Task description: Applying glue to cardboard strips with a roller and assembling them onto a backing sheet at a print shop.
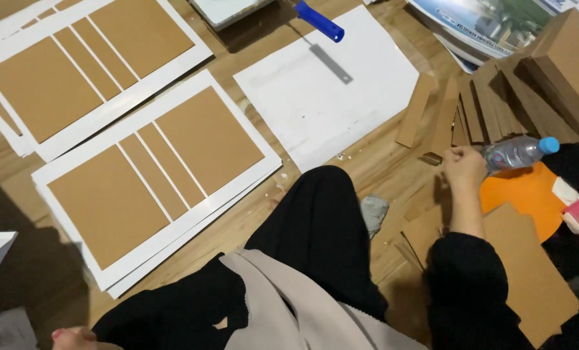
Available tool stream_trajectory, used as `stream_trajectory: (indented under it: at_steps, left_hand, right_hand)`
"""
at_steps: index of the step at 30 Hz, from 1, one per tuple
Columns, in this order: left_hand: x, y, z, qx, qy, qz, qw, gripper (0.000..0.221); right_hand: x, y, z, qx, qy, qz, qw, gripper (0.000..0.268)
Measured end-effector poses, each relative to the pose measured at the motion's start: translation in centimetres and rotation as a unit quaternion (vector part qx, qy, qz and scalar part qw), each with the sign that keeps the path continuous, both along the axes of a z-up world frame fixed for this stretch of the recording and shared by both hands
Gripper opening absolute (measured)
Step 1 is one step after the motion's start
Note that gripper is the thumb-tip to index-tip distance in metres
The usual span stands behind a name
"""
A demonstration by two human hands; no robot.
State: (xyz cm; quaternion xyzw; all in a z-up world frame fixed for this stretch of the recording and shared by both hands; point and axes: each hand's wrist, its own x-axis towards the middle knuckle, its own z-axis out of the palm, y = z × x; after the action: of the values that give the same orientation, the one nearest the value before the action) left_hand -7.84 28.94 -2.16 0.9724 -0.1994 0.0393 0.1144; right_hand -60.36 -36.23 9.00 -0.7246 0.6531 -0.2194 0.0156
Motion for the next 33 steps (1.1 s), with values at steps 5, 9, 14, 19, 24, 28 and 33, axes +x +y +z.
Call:
stream_trajectory:
  at_steps: [5, 9, 14, 19, 24, 28, 33]
  left_hand:
    - [-9.8, -16.2, 19.7, -0.280, -0.110, 0.072, 0.951, 0.012]
    - [-10.2, -17.0, 20.8, -0.328, -0.127, 0.023, 0.936, 0.025]
    - [-6.3, -14.2, 12.1, -0.401, -0.073, 0.066, 0.911, 0.009]
    - [-3.3, -18.0, 10.9, -0.408, -0.006, 0.068, 0.911, 0.014]
    - [1.5, -23.3, 7.6, -0.204, 0.042, -0.044, 0.977, 0.029]
    - [5.5, -24.2, 4.2, -0.079, 0.036, -0.062, 0.994, 0.043]
    - [6.8, -23.9, 1.6, 0.036, 0.102, -0.068, 0.992, 0.052]
  right_hand:
    - [1.6, -1.9, -2.1, 0.166, 0.101, 0.063, 0.979, 0.024]
    - [5.8, 5.1, 1.2, 0.438, 0.178, 0.143, 0.869, 0.067]
    - [7.7, 13.3, -9.5, 0.362, 0.146, 0.274, 0.879, 0.052]
    - [14.4, 7.1, 0.1, 0.174, 0.146, 0.232, 0.946, 0.032]
    - [34.1, 11.6, 3.9, 0.023, -0.057, 0.485, 0.873, 0.030]
    - [44.8, 21.5, -3.4, 0.151, -0.078, 0.558, 0.812, 0.027]
    - [53.8, 22.7, -8.6, 0.071, 0.001, 0.594, 0.801, 0.010]
